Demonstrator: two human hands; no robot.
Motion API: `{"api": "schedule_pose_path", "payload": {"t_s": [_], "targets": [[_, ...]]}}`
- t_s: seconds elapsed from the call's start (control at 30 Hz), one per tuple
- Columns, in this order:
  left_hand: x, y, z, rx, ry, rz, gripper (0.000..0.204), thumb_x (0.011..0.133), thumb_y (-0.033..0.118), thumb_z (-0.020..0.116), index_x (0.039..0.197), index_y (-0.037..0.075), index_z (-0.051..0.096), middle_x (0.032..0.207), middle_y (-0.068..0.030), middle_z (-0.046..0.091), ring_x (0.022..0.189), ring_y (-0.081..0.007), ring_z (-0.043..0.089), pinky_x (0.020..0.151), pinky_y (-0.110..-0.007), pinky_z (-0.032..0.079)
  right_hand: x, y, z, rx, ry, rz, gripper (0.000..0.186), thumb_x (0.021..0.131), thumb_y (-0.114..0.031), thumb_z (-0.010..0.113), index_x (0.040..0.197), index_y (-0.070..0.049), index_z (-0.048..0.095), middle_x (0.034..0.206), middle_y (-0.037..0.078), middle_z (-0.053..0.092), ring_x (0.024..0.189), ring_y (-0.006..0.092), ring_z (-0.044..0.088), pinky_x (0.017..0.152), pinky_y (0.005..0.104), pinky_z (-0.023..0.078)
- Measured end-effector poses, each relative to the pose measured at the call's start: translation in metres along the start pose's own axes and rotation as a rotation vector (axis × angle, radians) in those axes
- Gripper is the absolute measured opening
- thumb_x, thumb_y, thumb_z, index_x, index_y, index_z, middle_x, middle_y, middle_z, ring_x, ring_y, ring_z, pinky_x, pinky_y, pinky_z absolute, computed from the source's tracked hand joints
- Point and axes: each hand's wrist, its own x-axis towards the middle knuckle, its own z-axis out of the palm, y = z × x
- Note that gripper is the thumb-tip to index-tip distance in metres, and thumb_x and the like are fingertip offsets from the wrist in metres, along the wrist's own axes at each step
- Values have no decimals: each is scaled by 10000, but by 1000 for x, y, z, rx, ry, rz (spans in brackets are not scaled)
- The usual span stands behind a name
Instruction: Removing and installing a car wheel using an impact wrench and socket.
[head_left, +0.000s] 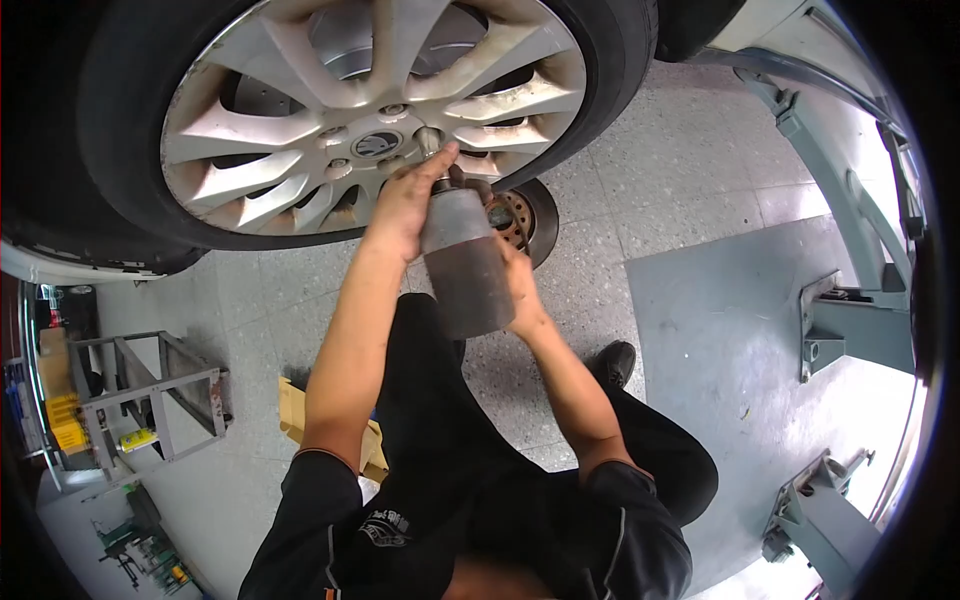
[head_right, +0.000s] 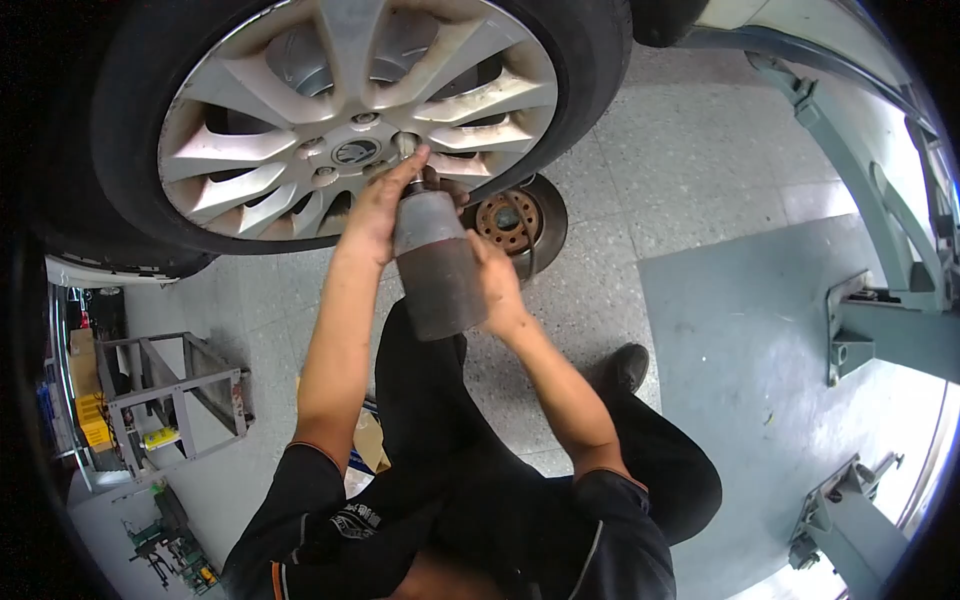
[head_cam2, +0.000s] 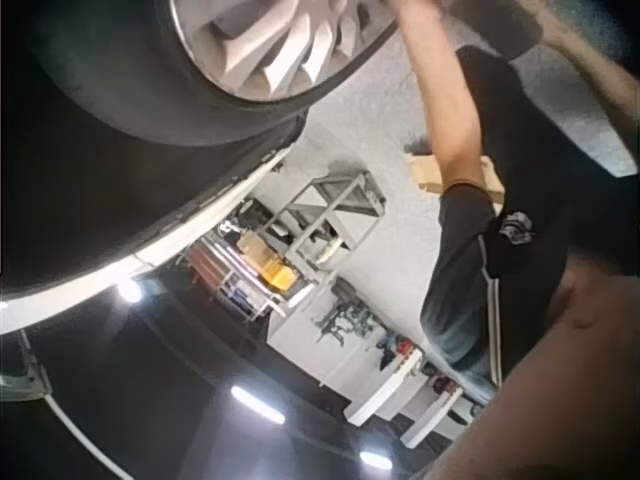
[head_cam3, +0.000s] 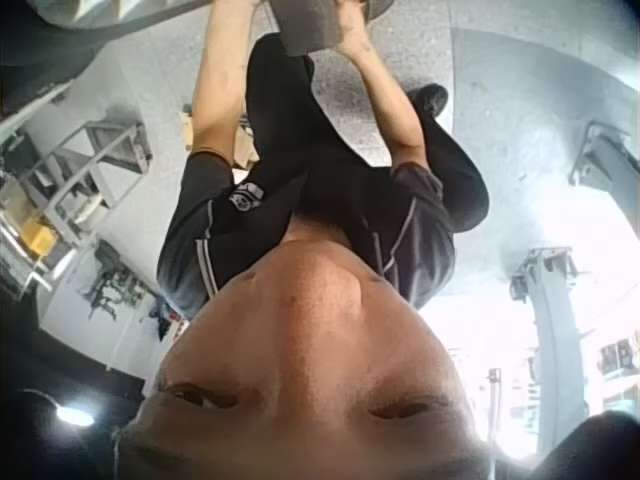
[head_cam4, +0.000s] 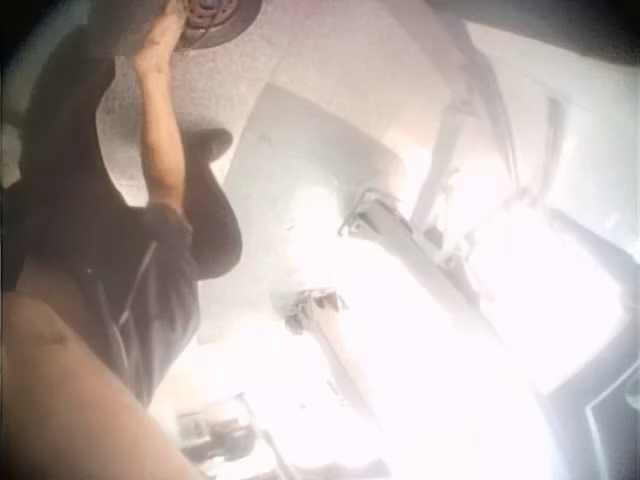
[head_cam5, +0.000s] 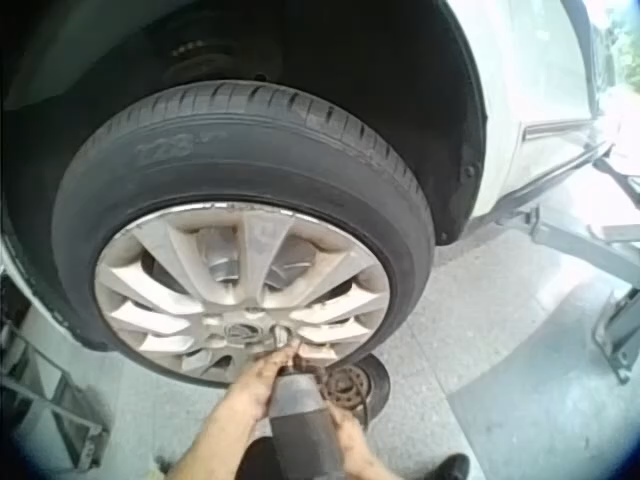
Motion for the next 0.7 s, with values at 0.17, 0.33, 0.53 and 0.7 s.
{"api": "schedule_pose_path", "payload": {"t_s": [0.17, 0.33, 0.53, 0.7], "targets": [[4, 14, 0, 37, -102, -70, 360, 789, 322, 675, 896, -6, 572, 754, -173, 633, 669, -263, 655, 603, -358, 558, -6, -7, 6, 11, 1, -64, 641, 657, -125, 722, 1187, 127, 465, 1094, 248, 580, 1046, 333, 569, 960, 356, 400], [11, 9, -1, 98, -60, -67, 388, 800, 336, 655, 916, -23, 562, 717, -168, 618, 646, -256, 644, 579, -363, 551, -2, -18, 0, 122, -43, -148, 636, 666, -93, 698, 1191, 162, 447, 1103, 254, 588, 1034, 312, 596, 950, 326, 417], [-1, 4, 4, -45, -104, 41, 405, 831, 360, 632, 1051, 32, 540, 800, -176, 627, 699, -297, 657, 651, -421, 567, -5, -16, -11, -55, -2, -154, 554, 668, -65, 654, 1162, 113, 475, 1006, 236, 623, 972, 332, 620, 882, 324, 452], [-27, -14, 6, -107, -91, -40, 348, 822, 317, 652, 991, 30, 552, 800, -181, 632, 685, -295, 652, 636, -419, 564, -29, -16, -12, 95, -53, -257, 534, 680, -100, 672, 1164, 46, 497, 948, 205, 622, 878, 351, 625, 792, 320, 479]]}}
